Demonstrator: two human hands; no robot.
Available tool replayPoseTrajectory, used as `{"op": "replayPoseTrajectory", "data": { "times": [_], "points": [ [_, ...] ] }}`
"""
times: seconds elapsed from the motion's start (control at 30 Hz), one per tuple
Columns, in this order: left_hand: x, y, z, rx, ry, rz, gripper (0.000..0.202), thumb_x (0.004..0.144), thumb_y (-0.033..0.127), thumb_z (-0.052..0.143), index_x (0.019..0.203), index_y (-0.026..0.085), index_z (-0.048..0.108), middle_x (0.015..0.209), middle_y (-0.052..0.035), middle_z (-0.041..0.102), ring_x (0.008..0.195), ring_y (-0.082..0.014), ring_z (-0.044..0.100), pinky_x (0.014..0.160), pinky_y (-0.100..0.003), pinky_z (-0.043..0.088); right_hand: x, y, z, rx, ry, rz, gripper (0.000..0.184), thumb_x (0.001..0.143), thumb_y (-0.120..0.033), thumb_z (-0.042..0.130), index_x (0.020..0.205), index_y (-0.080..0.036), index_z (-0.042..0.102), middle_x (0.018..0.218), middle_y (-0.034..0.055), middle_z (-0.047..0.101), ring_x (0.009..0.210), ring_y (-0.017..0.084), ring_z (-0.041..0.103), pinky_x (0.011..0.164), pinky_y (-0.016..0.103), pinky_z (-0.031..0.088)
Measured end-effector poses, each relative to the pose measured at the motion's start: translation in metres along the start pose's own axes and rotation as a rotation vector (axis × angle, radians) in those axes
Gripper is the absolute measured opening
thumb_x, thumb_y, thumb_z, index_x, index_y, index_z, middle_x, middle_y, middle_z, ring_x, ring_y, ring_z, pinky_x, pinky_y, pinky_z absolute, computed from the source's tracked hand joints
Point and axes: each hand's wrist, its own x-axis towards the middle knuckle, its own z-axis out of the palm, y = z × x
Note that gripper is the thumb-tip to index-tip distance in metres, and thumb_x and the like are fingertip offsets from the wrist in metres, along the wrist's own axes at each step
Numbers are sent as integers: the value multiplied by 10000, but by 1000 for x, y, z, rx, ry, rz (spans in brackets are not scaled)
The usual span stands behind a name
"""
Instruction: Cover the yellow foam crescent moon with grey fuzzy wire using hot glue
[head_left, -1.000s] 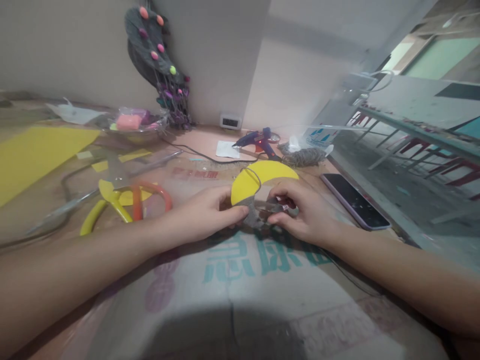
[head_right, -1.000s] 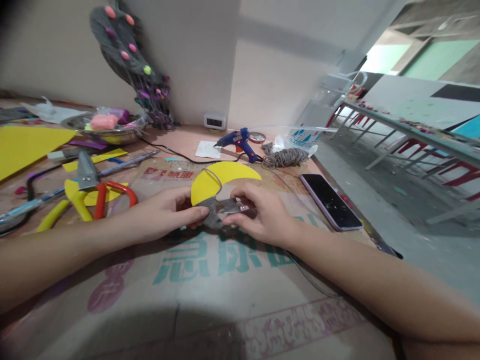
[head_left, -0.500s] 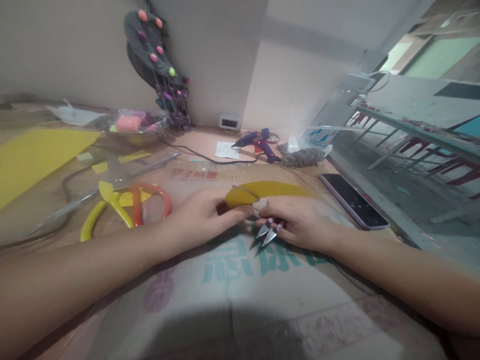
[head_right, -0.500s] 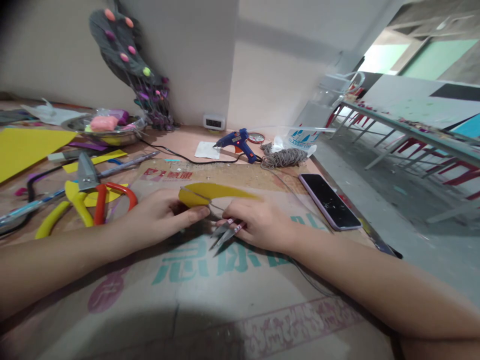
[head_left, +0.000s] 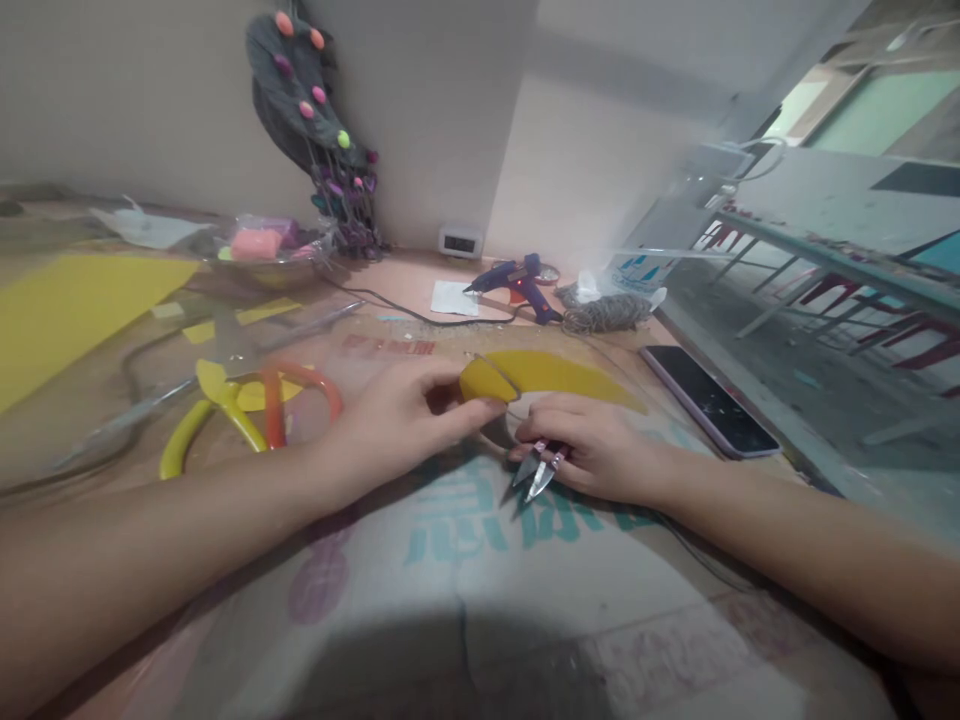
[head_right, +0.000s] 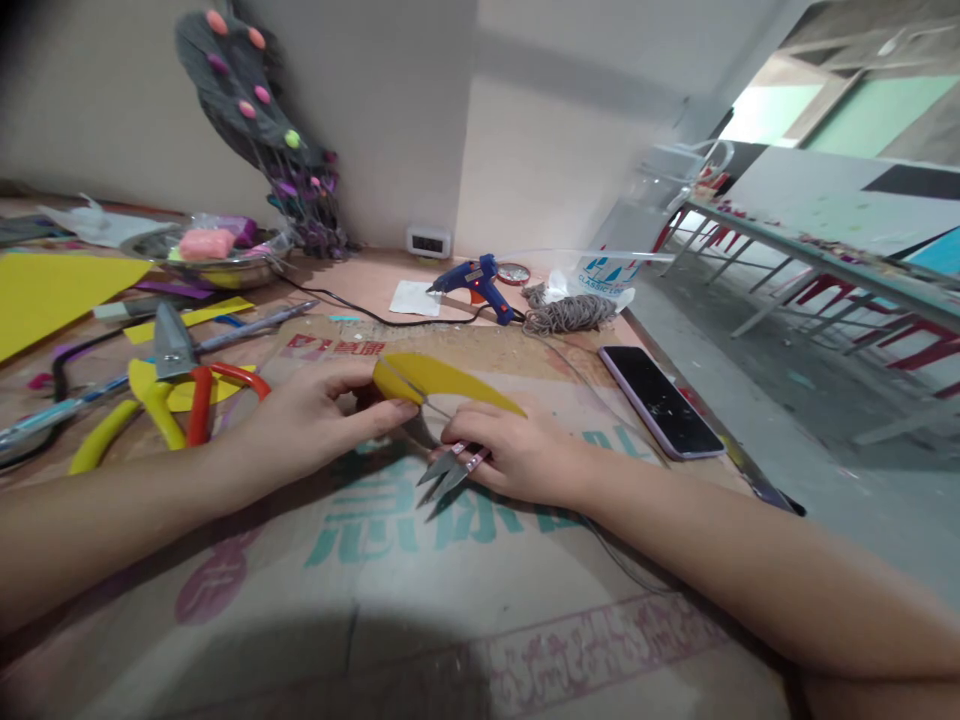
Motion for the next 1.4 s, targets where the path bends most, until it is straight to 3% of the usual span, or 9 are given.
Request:
{"op": "replayPoseTrajectory", "data": {
  "times": [0.17, 0.3, 0.43, 0.63, 0.97, 1.23, 1.4],
  "points": [
    [2, 1, -3, 141, 27, 36, 304, 882, 427, 569, 742, 164, 627, 799, -14, 614, 796, -165, 558, 741, -290, 435, 2, -1, 0, -12, 9, -19, 215, 947, -310, 529, 796, -181, 612, 678, 14, 612, 637, 123, 541, 621, 238, 397],
    [2, 0, -2, -10, -64, -3, 262, 882, 426, 568, 845, 188, 671, 846, -1, 658, 802, -157, 592, 728, -270, 461, 4, -2, -1, 2, 6, -45, 230, 953, -294, 515, 783, -175, 613, 669, 16, 611, 630, 122, 543, 614, 236, 395],
    [0, -1, 2, -130, -72, -65, 257, 856, 433, 598, 840, 186, 669, 835, 7, 673, 784, -153, 610, 694, -251, 480, 4, -3, -1, 10, 10, -53, 228, 955, -294, 508, 788, -176, 609, 665, 17, 610, 626, 124, 548, 606, 235, 398],
    [-2, -1, 2, -73, -58, -85, 274, 861, 443, 581, 842, 181, 659, 817, 13, 673, 733, -139, 594, 646, -231, 472, 3, -1, -1, 31, -37, -30, 215, 944, -291, 522, 793, -171, 616, 678, 21, 630, 612, 120, 549, 592, 227, 403],
    [1, -4, 2, -118, -92, -77, 309, 889, 466, 536, 991, 208, 671, 1015, -20, 708, 926, -196, 627, 845, -308, 495, 3, -1, -1, 123, -14, 108, 216, 931, -313, 548, 776, -178, 613, 650, 3, 613, 573, 103, 532, 562, 213, 389],
    [0, -4, 2, -98, -86, -141, 330, 886, 480, 539, 787, 179, 632, 801, 5, 678, 709, -151, 593, 642, -248, 450, 3, -4, -5, 187, -14, 172, 66, 851, -171, 551, 824, -172, 611, 674, -3, 635, 549, 92, 520, 529, 205, 385],
    [2, -4, 1, -194, -65, -177, 295, 887, 461, 553, 854, 184, 648, 814, 2, 680, 697, -141, 592, 604, -232, 442, 3, -8, -7, 255, 5, 215, 68, 834, -148, 556, 857, -168, 617, 677, -15, 625, 526, 76, 494, 496, 186, 376]
  ]
}}
